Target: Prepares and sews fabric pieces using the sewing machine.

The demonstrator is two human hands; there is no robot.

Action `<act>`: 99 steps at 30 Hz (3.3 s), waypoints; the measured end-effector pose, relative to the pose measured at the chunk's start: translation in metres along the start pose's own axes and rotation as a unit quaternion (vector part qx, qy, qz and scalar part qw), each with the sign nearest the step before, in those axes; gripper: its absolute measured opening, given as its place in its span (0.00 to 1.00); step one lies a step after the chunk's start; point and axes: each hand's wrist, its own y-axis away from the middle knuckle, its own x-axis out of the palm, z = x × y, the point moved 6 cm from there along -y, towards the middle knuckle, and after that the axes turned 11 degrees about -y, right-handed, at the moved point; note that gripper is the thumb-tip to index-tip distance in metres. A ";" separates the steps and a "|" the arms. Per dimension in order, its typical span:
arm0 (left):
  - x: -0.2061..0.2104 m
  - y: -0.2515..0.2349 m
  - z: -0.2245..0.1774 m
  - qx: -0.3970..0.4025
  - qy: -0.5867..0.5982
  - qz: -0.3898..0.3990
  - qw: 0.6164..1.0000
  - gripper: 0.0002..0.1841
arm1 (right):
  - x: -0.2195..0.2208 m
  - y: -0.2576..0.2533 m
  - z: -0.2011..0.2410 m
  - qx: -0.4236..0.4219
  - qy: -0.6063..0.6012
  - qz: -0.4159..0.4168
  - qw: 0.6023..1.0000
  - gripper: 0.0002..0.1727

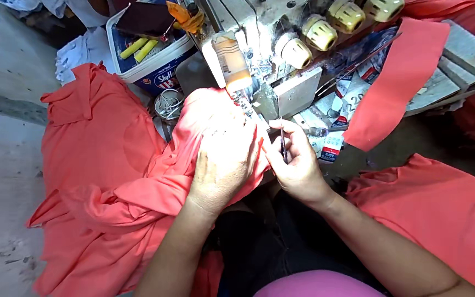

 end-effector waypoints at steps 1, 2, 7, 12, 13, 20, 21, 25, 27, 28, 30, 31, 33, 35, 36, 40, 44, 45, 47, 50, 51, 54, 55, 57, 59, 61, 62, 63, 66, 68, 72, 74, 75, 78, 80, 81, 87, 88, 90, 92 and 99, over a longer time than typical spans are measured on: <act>0.002 -0.001 0.001 -0.005 0.001 0.006 1.000 0.20 | 0.000 -0.002 0.000 -0.004 -0.001 -0.001 1.000 0.22; 0.003 -0.002 0.003 -0.010 0.004 0.014 1.000 0.21 | 0.000 -0.004 -0.001 -0.007 -0.001 -0.004 1.000 0.22; 0.002 0.008 -0.012 -0.045 -0.007 0.028 0.999 0.27 | 0.002 -0.012 -0.004 -0.004 -0.010 -0.011 1.000 0.21; 0.006 0.025 -0.012 -0.107 -0.056 0.059 0.991 0.26 | 0.012 -0.003 0.001 -0.001 0.022 0.027 0.999 0.22; 0.007 0.024 -0.002 -0.117 -0.038 0.075 0.990 0.27 | 0.015 0.004 0.002 -0.011 0.041 0.042 0.998 0.23; 0.001 0.028 0.026 -0.153 0.056 0.025 0.986 0.22 | 0.016 0.068 -0.011 -0.010 0.023 0.181 0.983 0.42; -0.003 0.037 0.020 -0.171 0.067 0.035 0.982 0.23 | 0.010 0.075 -0.013 -0.007 0.031 0.190 0.981 0.45; -0.031 0.056 0.021 -0.221 0.063 -0.003 0.973 0.20 | -0.014 0.095 -0.021 0.018 0.051 0.191 0.980 0.37; -0.042 0.040 0.044 -0.224 0.040 -0.012 0.974 0.18 | -0.015 0.101 -0.021 0.024 0.052 0.194 0.979 0.32; -0.045 0.025 0.056 -0.210 0.030 -0.010 0.977 0.18 | -0.013 0.101 -0.019 0.018 0.054 0.196 0.979 0.31; -0.040 -0.011 0.079 -0.159 0.033 0.007 0.987 0.19 | -0.006 0.100 -0.013 -0.005 0.065 0.197 0.978 0.28; -0.033 -0.027 0.088 -0.140 0.046 0.046 0.988 0.18 | -0.003 0.100 -0.010 -0.018 0.072 0.198 0.977 0.28; -0.018 -0.052 0.099 -0.111 0.100 0.144 0.978 0.19 | 0.002 0.101 -0.005 -0.040 0.087 0.201 0.975 0.27; -0.005 -0.061 0.106 -0.077 0.172 0.180 0.965 0.19 | 0.002 0.102 -0.002 -0.058 0.109 0.205 0.971 0.25; -0.002 -0.059 0.110 -0.081 0.200 0.187 0.958 0.18 | 0.001 0.101 0.000 -0.069 0.125 0.204 0.968 0.24; -0.007 -0.026 0.124 -0.151 0.206 0.192 0.948 0.16 | -0.010 0.067 0.019 -0.127 0.256 0.157 0.945 0.21; -0.029 0.017 0.122 -0.205 0.235 0.128 0.941 0.08 | -0.008 0.010 0.042 -0.227 0.426 0.094 0.871 0.20; -0.036 0.025 0.118 -0.213 0.249 0.110 0.938 0.06 | -0.004 -0.003 0.046 -0.228 0.464 0.099 0.850 0.21; -0.044 0.035 0.109 -0.228 0.257 0.092 0.935 0.03 | 0.008 -0.023 0.049 -0.223 0.518 0.122 0.817 0.20; -0.044 0.038 0.102 -0.228 0.255 0.066 0.937 0.05 | 0.028 -0.038 0.049 -0.239 0.551 0.140 0.787 0.19; -0.043 0.038 0.100 -0.224 0.257 0.056 0.938 0.05 | 0.034 -0.040 0.048 -0.240 0.559 0.144 0.781 0.19; -0.041 0.037 0.096 -0.214 0.268 0.021 0.939 0.04 | 0.045 -0.046 0.045 -0.242 0.572 0.156 0.768 0.21; -0.041 0.037 0.095 -0.216 0.269 0.011 0.939 0.03 | 0.046 -0.048 0.044 -0.245 0.569 0.161 0.769 0.21; -0.045 0.038 0.091 -0.225 0.275 0.003 0.935 0.04 | 0.047 -0.049 0.041 -0.252 0.563 0.170 0.769 0.21; -0.046 0.039 0.086 -0.254 0.306 -0.001 0.918 0.04 | 0.044 -0.048 0.040 -0.274 0.547 0.161 0.775 0.20; -0.045 0.040 0.079 -0.300 0.378 0.012 0.876 0.03 | 0.037 -0.044 0.046 -0.286 0.505 0.127 0.804 0.17; -0.043 0.040 0.076 -0.319 0.417 0.019 0.851 0.03 | 0.034 -0.041 0.052 -0.268 0.481 0.118 0.827 0.17; -0.040 0.041 0.074 -0.333 0.449 0.021 0.829 0.03 | 0.032 -0.037 0.059 -0.243 0.460 0.117 0.846 0.19; -0.034 0.039 0.067 -0.340 0.498 0.029 0.797 0.04 | 0.039 -0.020 0.074 -0.240 0.420 0.126 0.866 0.18; -0.034 0.036 0.063 -0.325 0.497 0.032 0.804 0.05 | 0.045 -0.013 0.073 -0.256 0.419 0.139 0.860 0.17; -0.034 0.034 0.057 -0.301 0.461 0.029 0.834 0.04 | 0.048 -0.014 0.067 -0.263 0.414 0.148 0.858 0.18; -0.034 0.034 0.056 -0.287 0.445 0.029 0.848 0.04 | 0.049 -0.013 0.065 -0.266 0.412 0.148 0.859 0.17; -0.034 0.034 0.056 -0.279 0.436 0.028 0.855 0.04 | 0.049 -0.013 0.064 -0.265 0.413 0.148 0.859 0.18; -0.034 0.033 0.053 -0.260 0.404 0.029 0.877 0.05 | 0.047 -0.012 0.062 -0.264 0.409 0.143 0.862 0.16; -0.034 0.032 0.052 -0.253 0.396 0.031 0.882 0.06 | 0.044 -0.013 0.061 -0.257 0.398 0.142 0.869 0.16; -0.034 0.032 0.051 -0.248 0.398 0.034 0.883 0.06 | 0.043 -0.013 0.060 -0.252 0.388 0.138 0.875 0.16; -0.066 0.036 0.043 -0.188 0.103 -0.097 0.972 0.13 | -0.009 -0.010 0.036 -0.132 0.276 -0.011 0.952 0.21; -0.072 0.035 0.035 -0.152 0.074 -0.151 0.974 0.13 | -0.027 -0.013 0.029 -0.111 0.249 -0.054 0.961 0.22; -0.071 0.027 0.008 -0.105 0.075 -0.192 0.973 0.11 | -0.063 -0.026 0.016 -0.063 0.205 -0.146 0.966 0.25; -0.052 0.017 -0.026 -0.048 0.099 -0.130 0.985 0.08 | -0.094 -0.046 0.002 -0.005 0.195 -0.230 0.953 0.27; -0.038 0.048 0.010 -0.105 0.274 -0.120 0.948 0.08 | -0.084 -0.027 0.020 -0.077 0.310 -0.126 0.939 0.23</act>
